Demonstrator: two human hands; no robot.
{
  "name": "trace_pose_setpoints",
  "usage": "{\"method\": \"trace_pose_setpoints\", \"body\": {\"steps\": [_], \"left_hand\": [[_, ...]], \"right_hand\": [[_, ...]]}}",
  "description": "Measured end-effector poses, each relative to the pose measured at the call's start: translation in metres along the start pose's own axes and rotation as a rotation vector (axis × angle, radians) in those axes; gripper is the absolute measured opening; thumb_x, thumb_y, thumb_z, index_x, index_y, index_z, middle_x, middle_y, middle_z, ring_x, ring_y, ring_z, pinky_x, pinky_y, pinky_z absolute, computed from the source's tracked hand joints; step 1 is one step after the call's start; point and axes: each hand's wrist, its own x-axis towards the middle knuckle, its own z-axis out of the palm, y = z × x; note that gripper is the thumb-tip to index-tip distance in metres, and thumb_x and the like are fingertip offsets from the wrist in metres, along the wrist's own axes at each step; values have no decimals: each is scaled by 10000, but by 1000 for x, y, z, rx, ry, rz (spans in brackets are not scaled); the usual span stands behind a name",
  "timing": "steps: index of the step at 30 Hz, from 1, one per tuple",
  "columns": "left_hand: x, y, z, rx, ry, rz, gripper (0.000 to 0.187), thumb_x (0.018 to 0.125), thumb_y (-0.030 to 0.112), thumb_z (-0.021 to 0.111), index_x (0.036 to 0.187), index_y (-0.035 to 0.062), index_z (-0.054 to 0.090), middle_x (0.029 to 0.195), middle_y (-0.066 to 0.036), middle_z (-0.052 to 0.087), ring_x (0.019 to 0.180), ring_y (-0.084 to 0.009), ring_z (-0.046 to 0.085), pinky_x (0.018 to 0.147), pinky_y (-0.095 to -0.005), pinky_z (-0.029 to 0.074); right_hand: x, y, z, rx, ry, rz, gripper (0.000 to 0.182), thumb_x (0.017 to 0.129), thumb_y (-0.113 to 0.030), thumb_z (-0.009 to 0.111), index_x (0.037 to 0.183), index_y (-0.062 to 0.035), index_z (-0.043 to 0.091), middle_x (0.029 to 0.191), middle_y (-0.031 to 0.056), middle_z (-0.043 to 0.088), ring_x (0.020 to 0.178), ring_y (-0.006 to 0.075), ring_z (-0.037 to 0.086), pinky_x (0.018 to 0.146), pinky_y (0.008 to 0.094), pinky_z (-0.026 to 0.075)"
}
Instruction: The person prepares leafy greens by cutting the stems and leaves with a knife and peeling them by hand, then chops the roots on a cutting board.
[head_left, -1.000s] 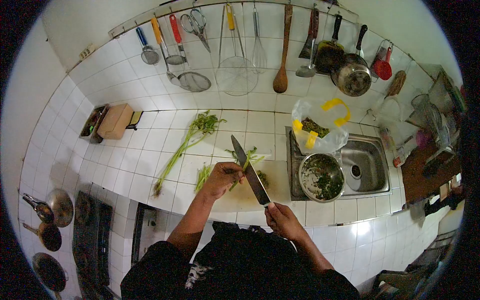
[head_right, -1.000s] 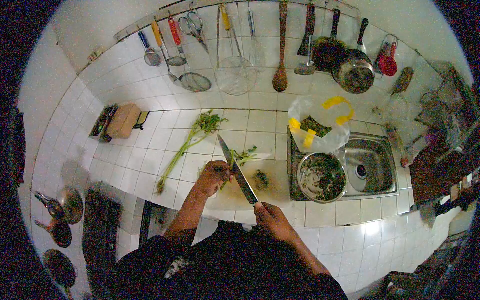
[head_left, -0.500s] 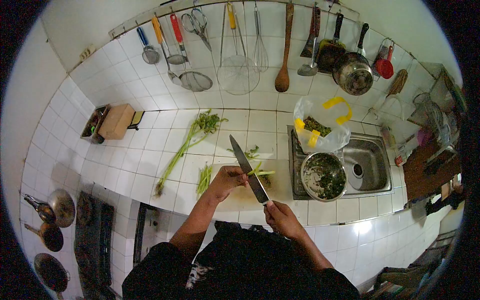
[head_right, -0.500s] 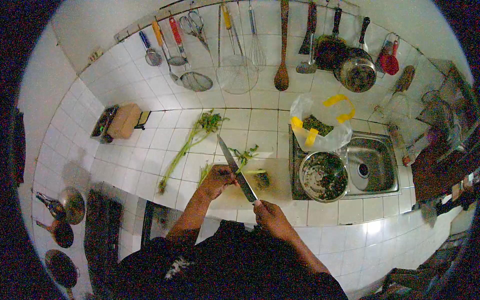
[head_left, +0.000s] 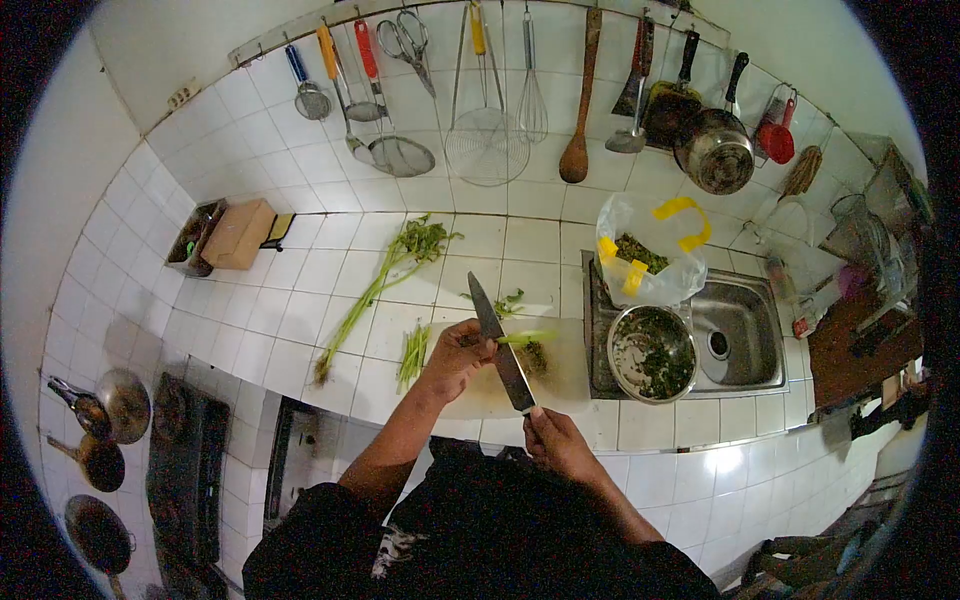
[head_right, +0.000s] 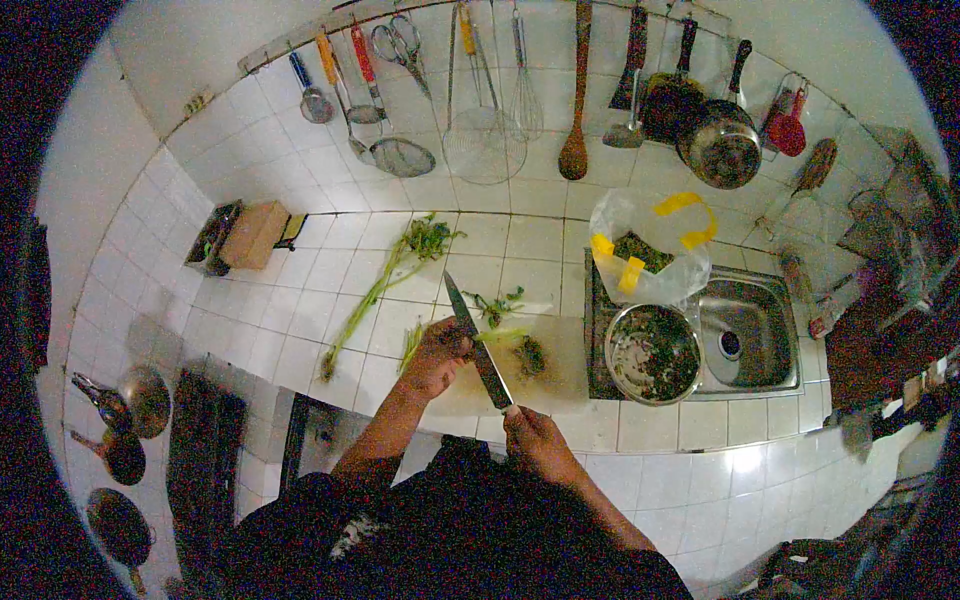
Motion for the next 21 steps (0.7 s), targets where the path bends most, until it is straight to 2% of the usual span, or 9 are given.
{"method": "trace_pose_setpoints", "body": {"steps": [3,5,7,14,16,18,21], "left_hand": [[-3,-12,2,-82,39,-71,177,842,199,714,885,46,636,798,-16,634,781,-146,603,756,-297,487],[-1,-14,4,-83,50,-90,178,860,207,695,887,44,628,798,-20,627,788,-150,601,766,-304,485],[-2,-10,10,-82,10,-60,186,899,218,645,928,35,634,830,-39,631,816,-150,594,785,-315,475],[2,-9,4,11,-16,29,253,916,256,616,974,13,653,892,-55,647,824,-161,591,818,-327,467],[5,-5,2,31,-3,-16,229,908,238,628,954,16,659,912,-53,653,839,-166,598,835,-347,475],[-1,7,11,19,4,-83,206,905,225,630,927,22,659,910,-48,653,836,-165,599,838,-350,478],[5,-19,-5,-36,-4,-126,173,901,205,633,875,35,654,906,-41,654,840,-162,603,848,-356,481]], "right_hand": [[1,-4,0,-140,62,-81,439,990,-477,383,797,-90,458,613,-18,401,485,75,332,438,233,280],[4,-6,-3,-61,43,-82,440,989,-480,383,788,-95,453,602,-22,392,481,71,325,429,230,274],[4,-10,-5,17,21,-77,442,988,-484,384,778,-100,448,591,-26,383,478,67,319,421,228,268],[-2,-13,-1,-17,34,-71,442,988,-489,377,803,-94,453,591,-20,393,473,68,327,420,233,279],[-2,-5,-3,-37,37,-59,444,989,-487,374,811,-90,457,594,-17,401,472,71,335,424,236,289],[-1,2,-6,-21,7,-20,346,989,-401,445,886,-74,493,655,-50,411,552,61,364,471,242,305],[-4,-3,-5,-11,20,-15,349,989,-400,443,877,-73,492,649,-48,408,551,62,362,473,243,305]]}}
